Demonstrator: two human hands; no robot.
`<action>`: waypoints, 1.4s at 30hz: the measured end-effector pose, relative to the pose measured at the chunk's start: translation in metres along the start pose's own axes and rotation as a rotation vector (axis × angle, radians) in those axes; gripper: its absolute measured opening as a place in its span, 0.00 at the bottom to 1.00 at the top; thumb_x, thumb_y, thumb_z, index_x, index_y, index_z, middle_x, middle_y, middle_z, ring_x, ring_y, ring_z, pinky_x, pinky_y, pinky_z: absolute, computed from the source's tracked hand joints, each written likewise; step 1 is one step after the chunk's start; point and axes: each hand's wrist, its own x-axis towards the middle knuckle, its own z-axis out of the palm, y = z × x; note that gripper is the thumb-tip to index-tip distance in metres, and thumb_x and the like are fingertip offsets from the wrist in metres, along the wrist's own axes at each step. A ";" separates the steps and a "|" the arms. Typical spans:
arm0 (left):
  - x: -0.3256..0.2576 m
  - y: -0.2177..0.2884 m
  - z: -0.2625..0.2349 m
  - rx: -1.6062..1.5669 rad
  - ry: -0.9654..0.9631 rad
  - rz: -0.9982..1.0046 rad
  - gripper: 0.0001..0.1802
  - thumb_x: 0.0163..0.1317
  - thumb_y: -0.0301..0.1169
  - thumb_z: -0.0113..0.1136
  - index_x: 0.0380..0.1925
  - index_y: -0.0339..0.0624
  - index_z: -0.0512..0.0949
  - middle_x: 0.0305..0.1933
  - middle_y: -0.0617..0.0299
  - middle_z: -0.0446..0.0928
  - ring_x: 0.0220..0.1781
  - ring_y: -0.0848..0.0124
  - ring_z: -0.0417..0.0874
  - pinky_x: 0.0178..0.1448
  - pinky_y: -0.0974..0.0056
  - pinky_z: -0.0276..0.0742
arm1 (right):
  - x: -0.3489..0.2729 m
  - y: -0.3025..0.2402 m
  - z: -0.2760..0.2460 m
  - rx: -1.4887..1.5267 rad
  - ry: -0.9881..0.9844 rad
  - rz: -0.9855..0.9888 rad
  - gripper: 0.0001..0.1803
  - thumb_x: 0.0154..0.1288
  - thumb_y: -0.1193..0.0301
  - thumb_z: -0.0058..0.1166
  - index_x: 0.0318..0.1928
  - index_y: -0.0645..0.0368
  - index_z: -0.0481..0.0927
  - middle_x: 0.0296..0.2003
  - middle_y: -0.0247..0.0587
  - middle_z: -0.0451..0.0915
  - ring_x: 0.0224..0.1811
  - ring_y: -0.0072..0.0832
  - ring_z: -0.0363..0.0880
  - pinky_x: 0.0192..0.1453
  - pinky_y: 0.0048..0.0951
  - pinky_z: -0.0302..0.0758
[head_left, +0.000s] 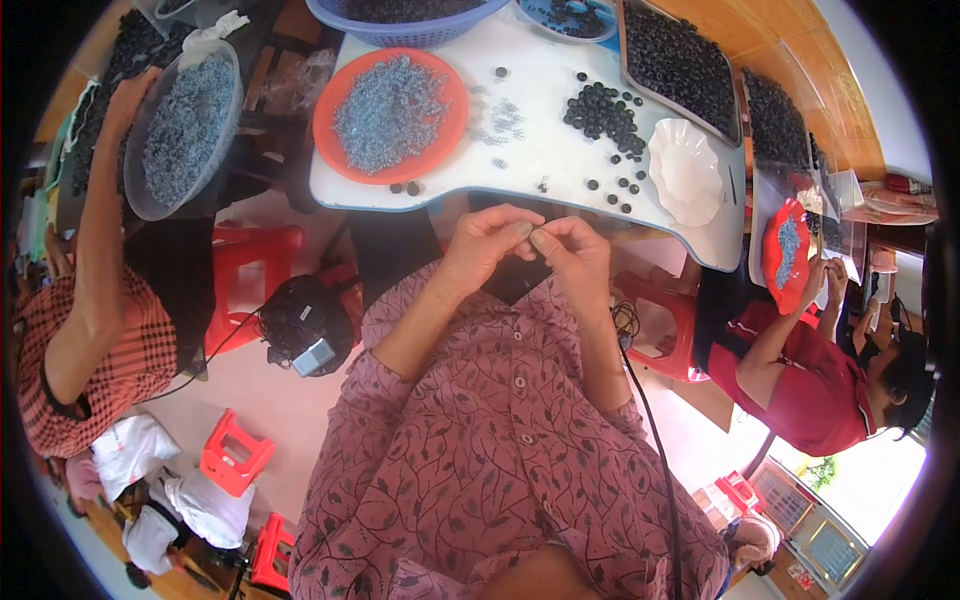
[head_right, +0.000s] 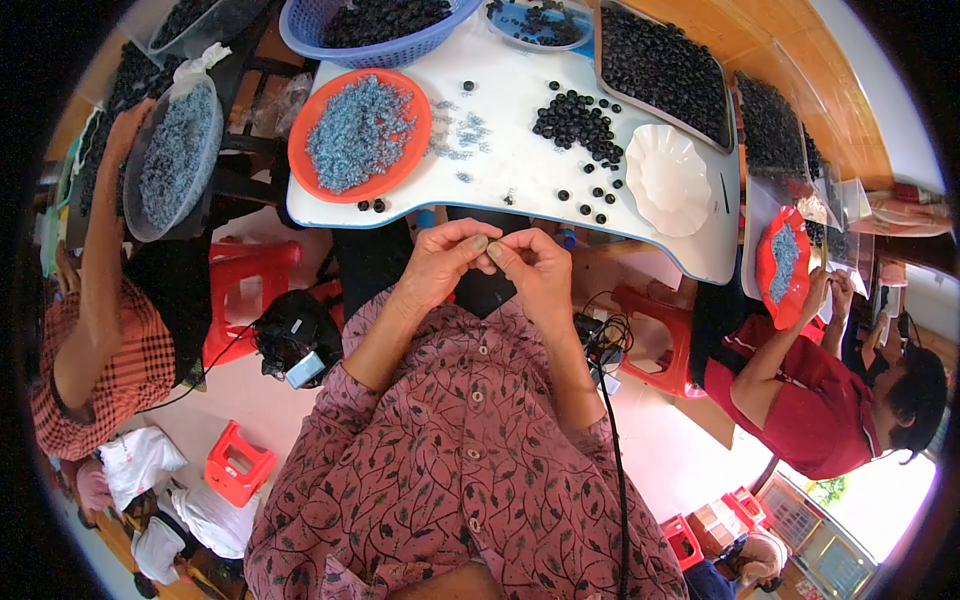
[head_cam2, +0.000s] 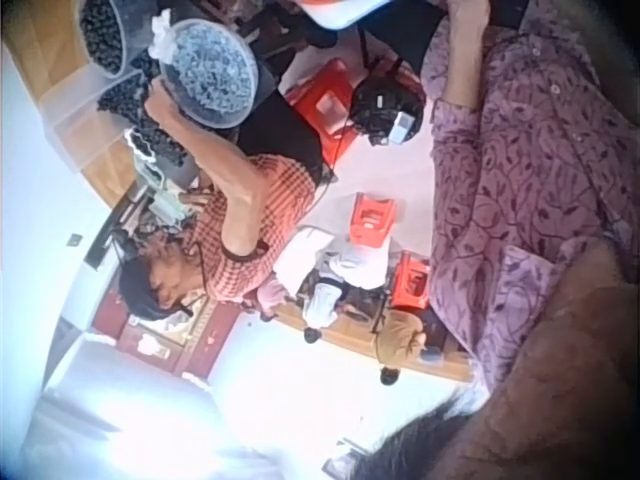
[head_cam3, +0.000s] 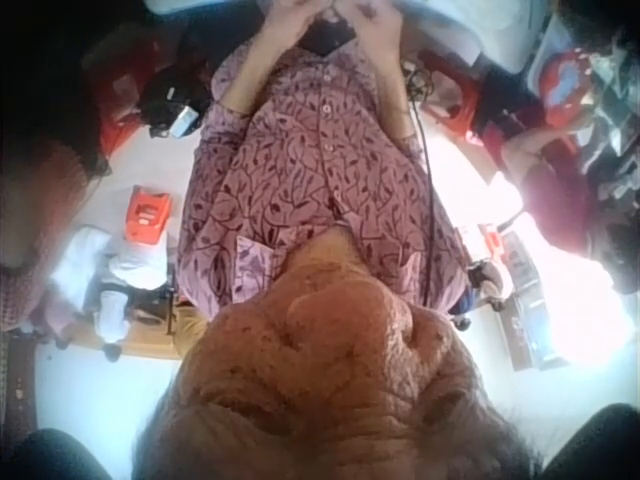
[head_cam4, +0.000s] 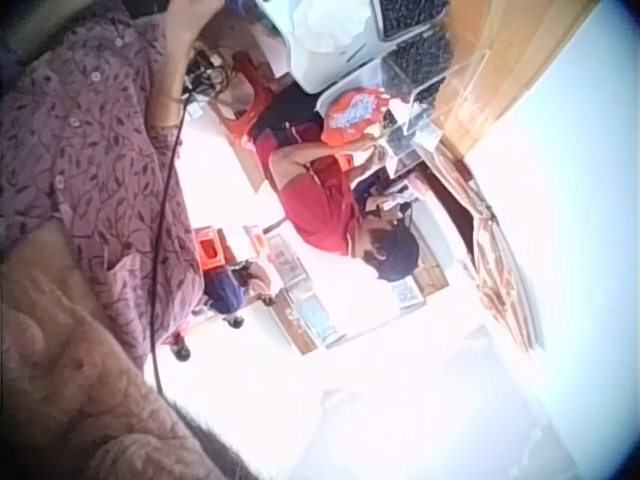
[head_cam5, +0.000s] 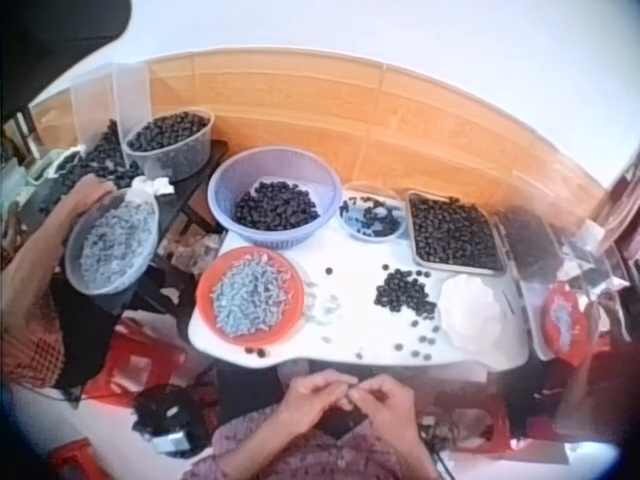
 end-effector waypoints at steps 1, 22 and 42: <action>0.000 0.001 -0.001 0.004 -0.004 -0.023 0.11 0.67 0.25 0.55 0.47 0.32 0.78 0.38 0.61 0.80 0.35 0.77 0.80 0.43 0.71 0.80 | 0.000 0.001 -0.001 0.042 -0.015 0.060 0.05 0.63 0.75 0.62 0.35 0.63 0.80 0.27 0.29 0.80 0.27 0.13 0.73 0.32 0.15 0.71; 0.002 -0.005 -0.013 -0.332 0.054 -0.070 0.13 0.67 0.30 0.57 0.48 0.34 0.77 0.36 0.61 0.79 0.34 0.78 0.80 0.42 0.67 0.82 | 0.047 0.016 0.012 -0.915 0.253 -0.397 0.06 0.58 0.75 0.60 0.37 0.58 0.80 0.34 0.44 0.76 0.30 0.39 0.80 0.34 0.36 0.76; 0.002 -0.010 -0.009 -0.151 0.090 -0.050 0.12 0.67 0.27 0.56 0.48 0.33 0.78 0.38 0.57 0.80 0.33 0.75 0.82 0.40 0.65 0.86 | 0.051 0.021 0.008 -0.959 0.247 -0.487 0.11 0.62 0.76 0.55 0.45 0.61 0.74 0.38 0.49 0.75 0.35 0.48 0.79 0.36 0.43 0.76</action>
